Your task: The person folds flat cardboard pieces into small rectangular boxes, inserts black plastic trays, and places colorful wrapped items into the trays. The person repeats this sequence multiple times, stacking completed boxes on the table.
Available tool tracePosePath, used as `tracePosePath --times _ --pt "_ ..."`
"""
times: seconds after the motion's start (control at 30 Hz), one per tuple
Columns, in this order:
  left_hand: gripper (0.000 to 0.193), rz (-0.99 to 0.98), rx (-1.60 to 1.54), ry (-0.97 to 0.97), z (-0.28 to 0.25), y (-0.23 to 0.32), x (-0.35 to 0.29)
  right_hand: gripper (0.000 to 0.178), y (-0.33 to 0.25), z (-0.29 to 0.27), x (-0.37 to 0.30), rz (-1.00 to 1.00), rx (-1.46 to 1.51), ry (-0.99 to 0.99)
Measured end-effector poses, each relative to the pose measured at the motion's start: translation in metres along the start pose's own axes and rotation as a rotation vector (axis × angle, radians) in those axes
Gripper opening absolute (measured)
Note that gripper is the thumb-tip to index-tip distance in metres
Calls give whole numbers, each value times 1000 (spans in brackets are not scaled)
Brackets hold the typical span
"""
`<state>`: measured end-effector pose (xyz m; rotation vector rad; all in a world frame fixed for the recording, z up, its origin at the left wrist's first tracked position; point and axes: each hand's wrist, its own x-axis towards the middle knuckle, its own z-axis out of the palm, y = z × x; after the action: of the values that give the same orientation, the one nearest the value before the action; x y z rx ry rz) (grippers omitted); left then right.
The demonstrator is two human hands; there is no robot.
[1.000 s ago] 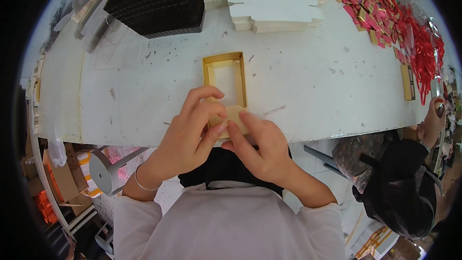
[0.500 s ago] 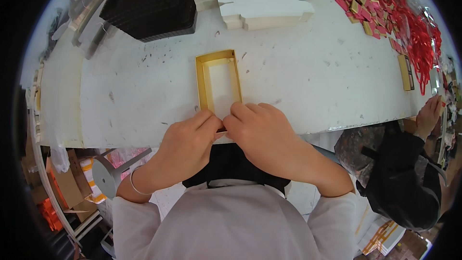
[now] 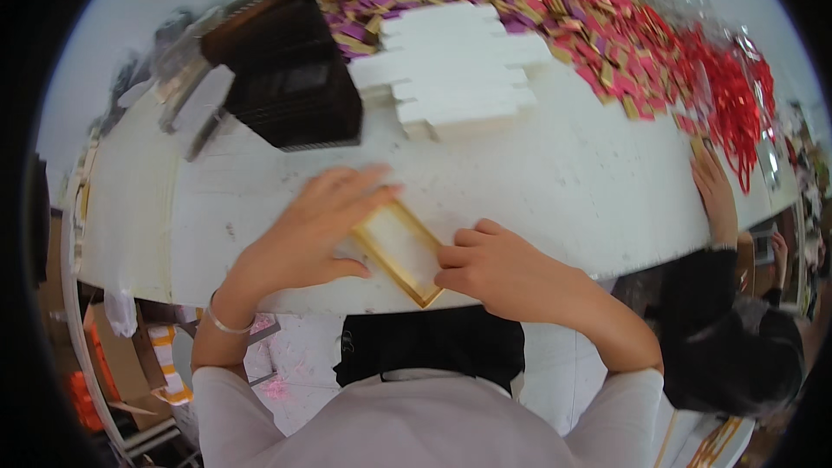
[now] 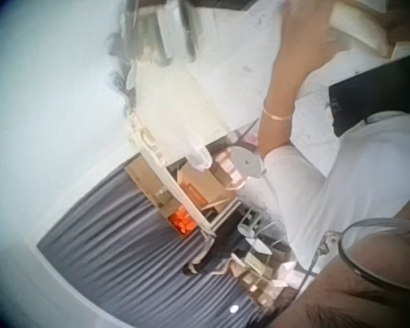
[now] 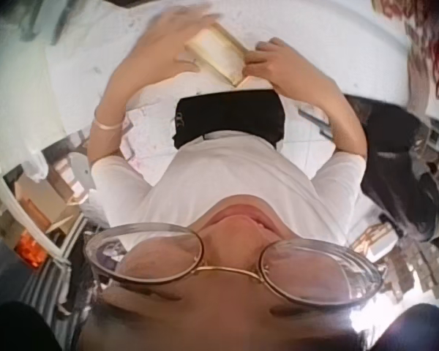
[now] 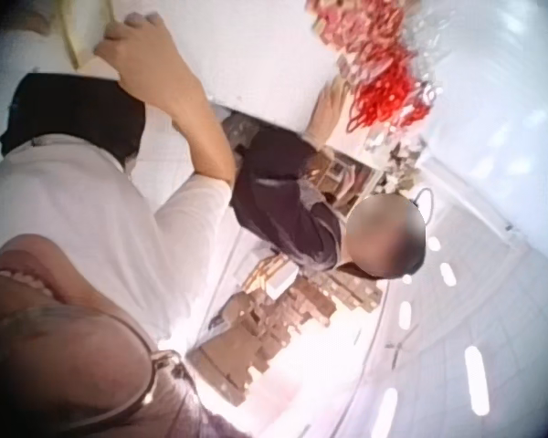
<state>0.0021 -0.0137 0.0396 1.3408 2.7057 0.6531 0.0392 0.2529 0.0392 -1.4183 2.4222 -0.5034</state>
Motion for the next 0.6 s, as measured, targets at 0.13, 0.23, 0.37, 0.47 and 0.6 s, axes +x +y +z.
tracePosePath --times 0.13,0.23,0.37,0.47,0.6 --pt "73 25 -191 58 27 -15 12 50 21 -47 5 -2 161 389" --pt "68 -45 -142 165 40 -16 11 43 24 -70 59 9 -123 708" --pt "74 -210 -177 153 43 -14 8 19 28 -81 133 -151 -423 765" --pt "78 -272 -199 163 42 -12 6 9 33 -80 151 -81 -455 620" --pt "78 -228 -278 125 37 -16 -1 11 22 -79 154 -55 -378 699"
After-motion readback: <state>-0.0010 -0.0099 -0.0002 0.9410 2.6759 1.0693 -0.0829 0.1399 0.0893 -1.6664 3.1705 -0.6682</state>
